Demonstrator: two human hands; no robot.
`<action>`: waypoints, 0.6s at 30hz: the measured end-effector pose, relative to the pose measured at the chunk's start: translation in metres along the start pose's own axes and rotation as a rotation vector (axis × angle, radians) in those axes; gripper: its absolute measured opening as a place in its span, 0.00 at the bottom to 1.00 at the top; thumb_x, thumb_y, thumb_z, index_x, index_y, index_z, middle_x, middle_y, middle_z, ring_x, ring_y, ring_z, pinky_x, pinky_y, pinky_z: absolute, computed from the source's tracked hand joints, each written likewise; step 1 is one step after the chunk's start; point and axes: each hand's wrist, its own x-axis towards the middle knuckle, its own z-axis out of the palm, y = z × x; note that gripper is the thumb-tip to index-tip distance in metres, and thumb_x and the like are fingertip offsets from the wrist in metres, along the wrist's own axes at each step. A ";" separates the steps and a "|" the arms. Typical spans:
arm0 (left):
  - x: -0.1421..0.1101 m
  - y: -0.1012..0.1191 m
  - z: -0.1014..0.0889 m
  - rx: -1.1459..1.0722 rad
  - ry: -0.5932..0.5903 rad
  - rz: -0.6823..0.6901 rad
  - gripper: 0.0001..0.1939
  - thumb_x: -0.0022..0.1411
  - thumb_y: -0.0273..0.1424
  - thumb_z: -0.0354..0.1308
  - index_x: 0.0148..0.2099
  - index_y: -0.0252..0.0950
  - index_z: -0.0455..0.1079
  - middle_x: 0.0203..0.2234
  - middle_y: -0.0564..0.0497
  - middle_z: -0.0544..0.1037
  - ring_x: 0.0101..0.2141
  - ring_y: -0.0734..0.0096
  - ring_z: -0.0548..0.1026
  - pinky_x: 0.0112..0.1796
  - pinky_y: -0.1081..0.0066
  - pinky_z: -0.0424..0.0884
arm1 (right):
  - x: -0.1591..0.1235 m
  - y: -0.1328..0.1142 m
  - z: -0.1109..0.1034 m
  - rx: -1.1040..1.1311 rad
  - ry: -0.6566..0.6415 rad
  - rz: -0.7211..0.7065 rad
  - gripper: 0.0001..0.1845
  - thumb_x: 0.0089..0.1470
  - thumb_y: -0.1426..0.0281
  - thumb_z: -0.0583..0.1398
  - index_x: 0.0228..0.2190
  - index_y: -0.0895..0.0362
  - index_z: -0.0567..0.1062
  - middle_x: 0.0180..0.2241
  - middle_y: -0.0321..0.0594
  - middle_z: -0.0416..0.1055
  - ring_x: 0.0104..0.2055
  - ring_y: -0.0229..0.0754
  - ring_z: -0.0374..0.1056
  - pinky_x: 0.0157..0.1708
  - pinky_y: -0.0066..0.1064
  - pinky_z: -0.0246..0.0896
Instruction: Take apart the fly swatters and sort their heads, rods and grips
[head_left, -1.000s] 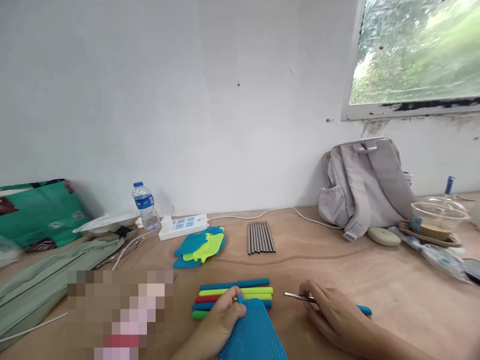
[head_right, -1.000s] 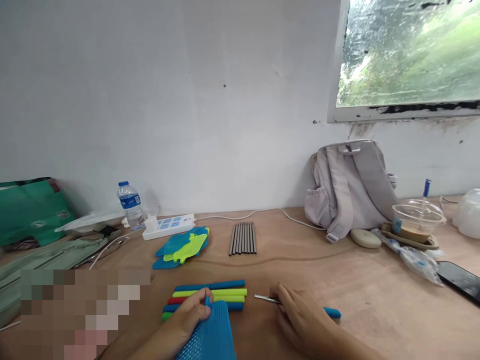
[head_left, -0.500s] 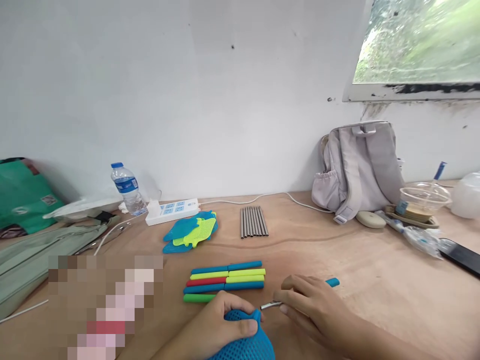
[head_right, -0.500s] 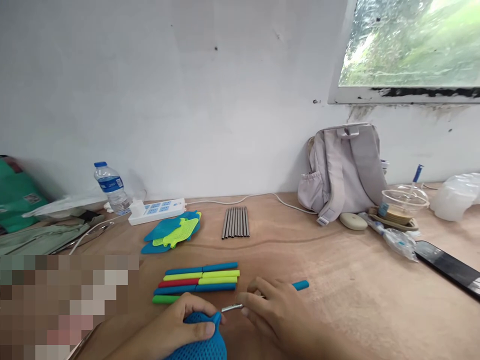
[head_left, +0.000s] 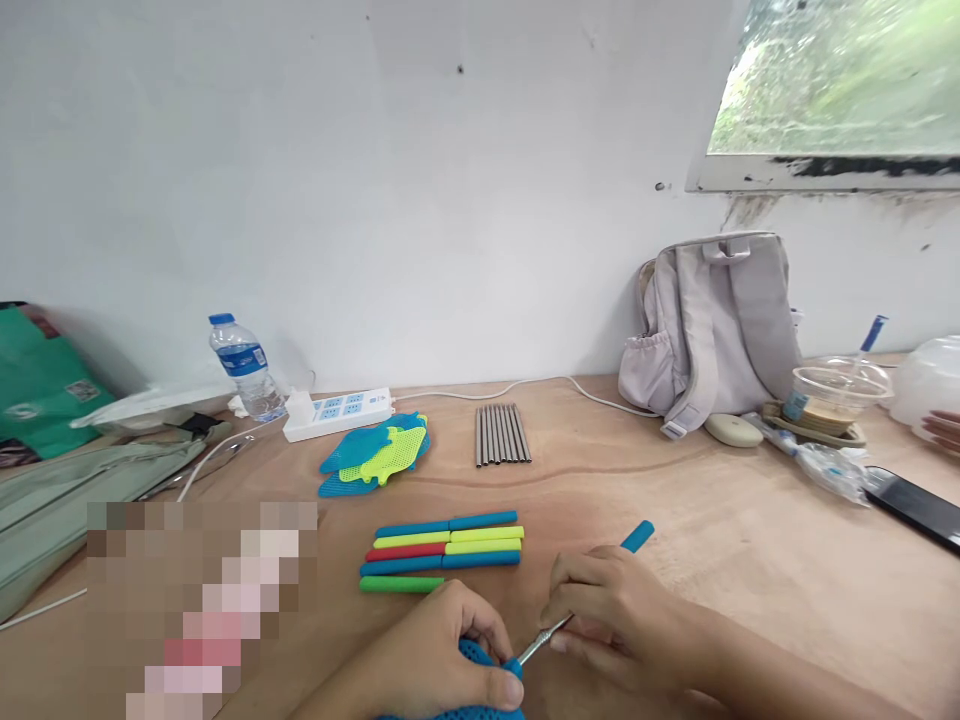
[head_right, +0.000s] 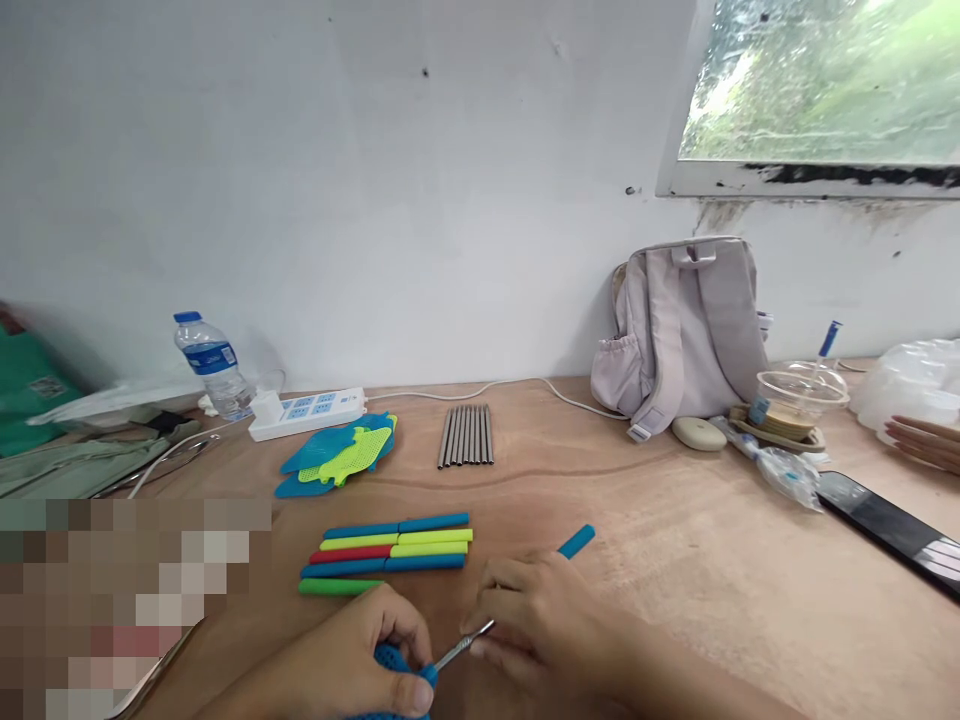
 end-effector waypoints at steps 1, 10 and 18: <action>0.000 0.001 0.001 -0.006 -0.023 0.015 0.12 0.41 0.35 0.62 0.30 0.36 0.73 0.27 0.56 0.73 0.32 0.70 0.69 0.33 0.74 0.63 | 0.000 0.001 0.000 0.020 0.005 -0.001 0.08 0.55 0.68 0.54 0.35 0.54 0.72 0.31 0.36 0.70 0.31 0.37 0.66 0.30 0.28 0.55; 0.004 0.002 0.013 -0.092 -0.130 0.015 0.12 0.41 0.36 0.61 0.30 0.35 0.72 0.24 0.58 0.69 0.29 0.75 0.65 0.29 0.77 0.59 | -0.002 0.006 0.005 0.161 -0.016 -0.125 0.10 0.55 0.67 0.55 0.37 0.54 0.75 0.32 0.38 0.74 0.31 0.35 0.69 0.29 0.26 0.57; 0.010 -0.010 0.019 -0.189 -0.162 0.050 0.11 0.43 0.39 0.59 0.27 0.37 0.72 0.21 0.59 0.67 0.25 0.76 0.63 0.28 0.76 0.57 | -0.002 0.006 0.013 0.231 -0.069 -0.118 0.12 0.58 0.65 0.54 0.38 0.55 0.75 0.33 0.40 0.74 0.34 0.36 0.70 0.32 0.24 0.60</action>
